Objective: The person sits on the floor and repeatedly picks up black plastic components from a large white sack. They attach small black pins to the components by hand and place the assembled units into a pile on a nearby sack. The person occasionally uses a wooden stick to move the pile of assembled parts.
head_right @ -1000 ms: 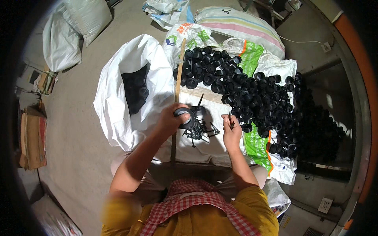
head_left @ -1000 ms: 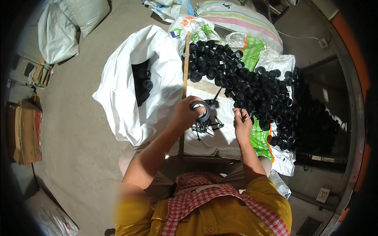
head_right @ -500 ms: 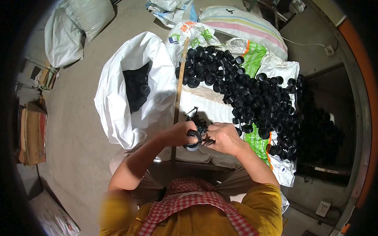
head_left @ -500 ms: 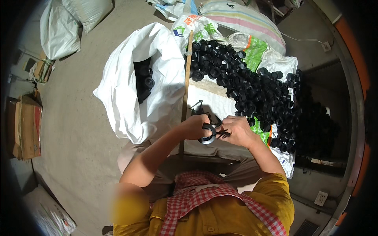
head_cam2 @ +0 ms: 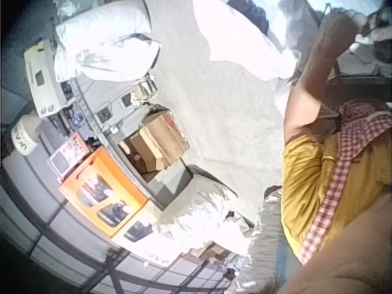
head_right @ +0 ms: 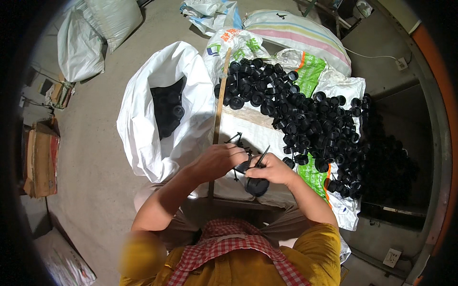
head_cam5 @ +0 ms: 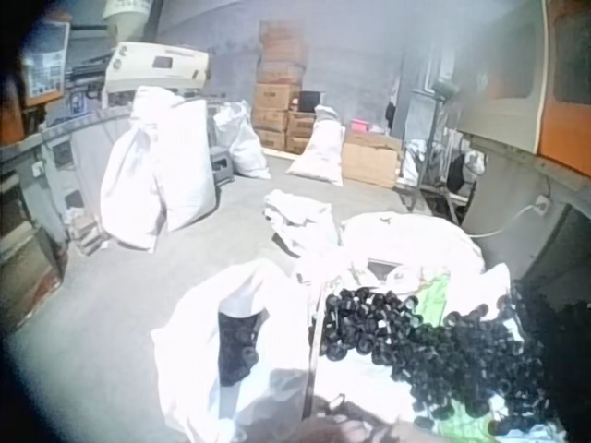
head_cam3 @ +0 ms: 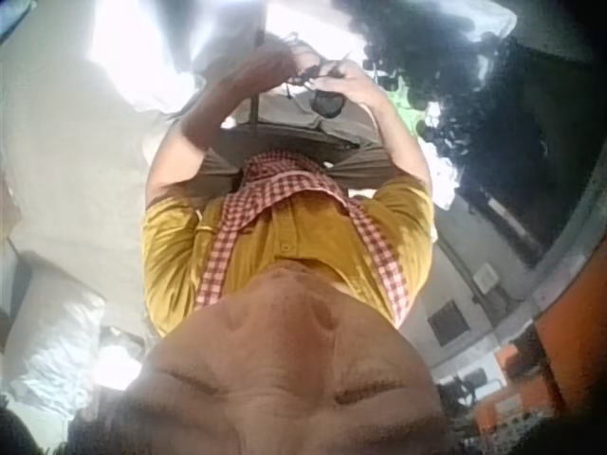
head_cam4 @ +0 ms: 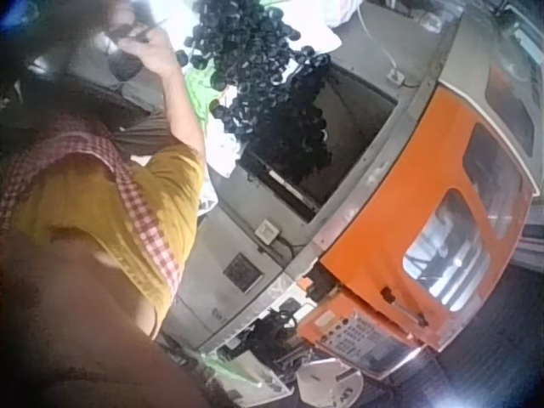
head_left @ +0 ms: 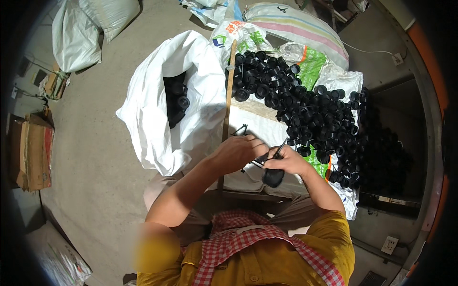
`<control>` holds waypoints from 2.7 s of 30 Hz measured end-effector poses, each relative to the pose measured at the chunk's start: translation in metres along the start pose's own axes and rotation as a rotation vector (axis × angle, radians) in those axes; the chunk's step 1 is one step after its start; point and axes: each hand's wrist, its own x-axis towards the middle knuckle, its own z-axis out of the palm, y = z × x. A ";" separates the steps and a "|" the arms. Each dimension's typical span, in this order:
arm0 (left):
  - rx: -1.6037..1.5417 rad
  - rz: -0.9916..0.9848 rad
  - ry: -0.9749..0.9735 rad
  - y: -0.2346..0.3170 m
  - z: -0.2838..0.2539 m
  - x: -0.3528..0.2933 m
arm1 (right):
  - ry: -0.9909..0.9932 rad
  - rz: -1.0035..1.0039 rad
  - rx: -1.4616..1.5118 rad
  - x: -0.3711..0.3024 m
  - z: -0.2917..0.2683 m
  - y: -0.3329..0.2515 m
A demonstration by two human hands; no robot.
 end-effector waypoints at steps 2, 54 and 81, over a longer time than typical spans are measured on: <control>-0.143 0.113 0.200 0.001 -0.002 0.001 | -0.084 0.076 0.313 -0.003 -0.005 -0.009; 0.179 -0.573 0.226 -0.002 -0.027 -0.001 | 1.151 0.716 -0.508 0.050 -0.057 0.286; -0.417 -0.616 0.183 -0.013 0.008 -0.001 | 0.479 -0.010 -0.629 0.022 -0.066 0.164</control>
